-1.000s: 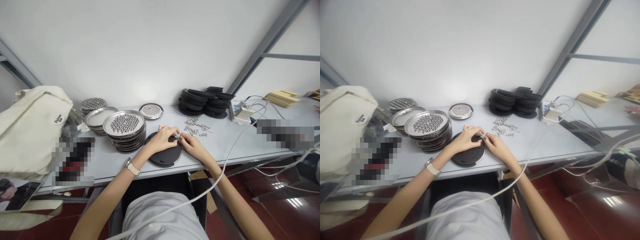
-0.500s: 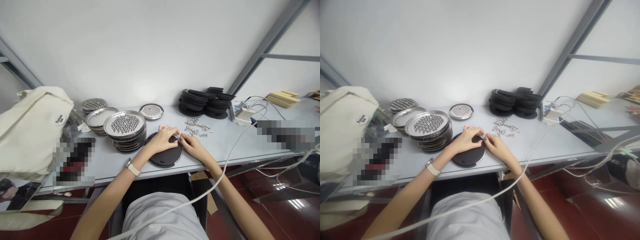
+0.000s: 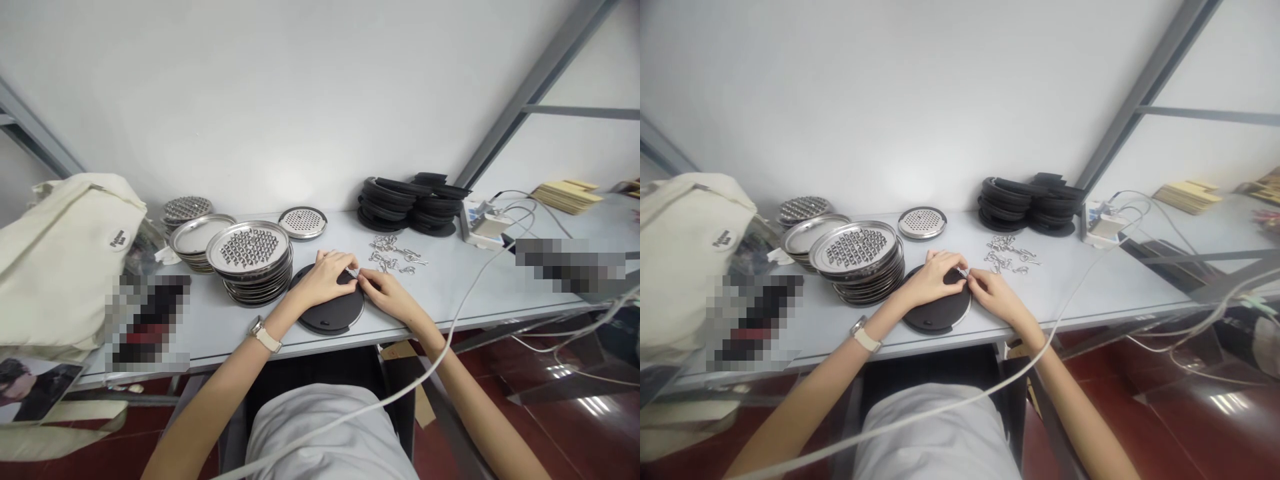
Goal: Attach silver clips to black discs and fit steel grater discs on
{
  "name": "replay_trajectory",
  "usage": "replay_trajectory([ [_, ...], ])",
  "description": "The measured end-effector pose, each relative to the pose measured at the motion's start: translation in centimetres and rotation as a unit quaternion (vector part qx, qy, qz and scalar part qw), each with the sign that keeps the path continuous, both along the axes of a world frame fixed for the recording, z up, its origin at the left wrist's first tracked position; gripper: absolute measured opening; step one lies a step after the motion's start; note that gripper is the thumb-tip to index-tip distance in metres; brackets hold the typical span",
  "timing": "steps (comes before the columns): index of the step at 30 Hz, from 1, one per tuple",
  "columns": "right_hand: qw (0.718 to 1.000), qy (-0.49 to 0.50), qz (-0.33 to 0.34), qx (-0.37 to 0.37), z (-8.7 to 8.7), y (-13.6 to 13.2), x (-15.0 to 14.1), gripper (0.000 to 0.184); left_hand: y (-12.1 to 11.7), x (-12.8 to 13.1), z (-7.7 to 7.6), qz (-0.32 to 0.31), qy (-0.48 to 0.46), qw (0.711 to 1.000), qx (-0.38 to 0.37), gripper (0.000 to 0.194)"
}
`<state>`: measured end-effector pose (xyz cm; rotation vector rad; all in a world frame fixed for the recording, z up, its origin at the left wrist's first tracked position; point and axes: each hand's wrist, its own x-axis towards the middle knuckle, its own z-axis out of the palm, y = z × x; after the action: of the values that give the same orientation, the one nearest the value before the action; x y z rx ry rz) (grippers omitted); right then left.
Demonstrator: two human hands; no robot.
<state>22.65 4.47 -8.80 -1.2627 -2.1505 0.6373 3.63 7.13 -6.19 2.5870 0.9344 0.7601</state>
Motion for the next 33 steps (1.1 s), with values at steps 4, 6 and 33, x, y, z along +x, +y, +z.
replay_trajectory([
  [4, 1.0, -0.001, -0.003, 0.002, -0.05, 0.0, -0.01, 0.03, -0.02, -0.02, 0.03, 0.0, 0.005, 1.0, 0.006, 0.012],
  [6, 1.0, 0.003, -0.005, 0.001, -0.01, -0.03, -0.04, 0.03, -0.05, -0.01, 0.07, 0.0, 0.007, 1.0, 0.006, 0.012],
  [33, 0.998, 0.046, -0.033, -0.015, -0.2, 0.0, -0.02, 0.031, -0.05, 0.05, 0.15, 0.0, 0.0, 1.0, -0.029, 0.013],
])
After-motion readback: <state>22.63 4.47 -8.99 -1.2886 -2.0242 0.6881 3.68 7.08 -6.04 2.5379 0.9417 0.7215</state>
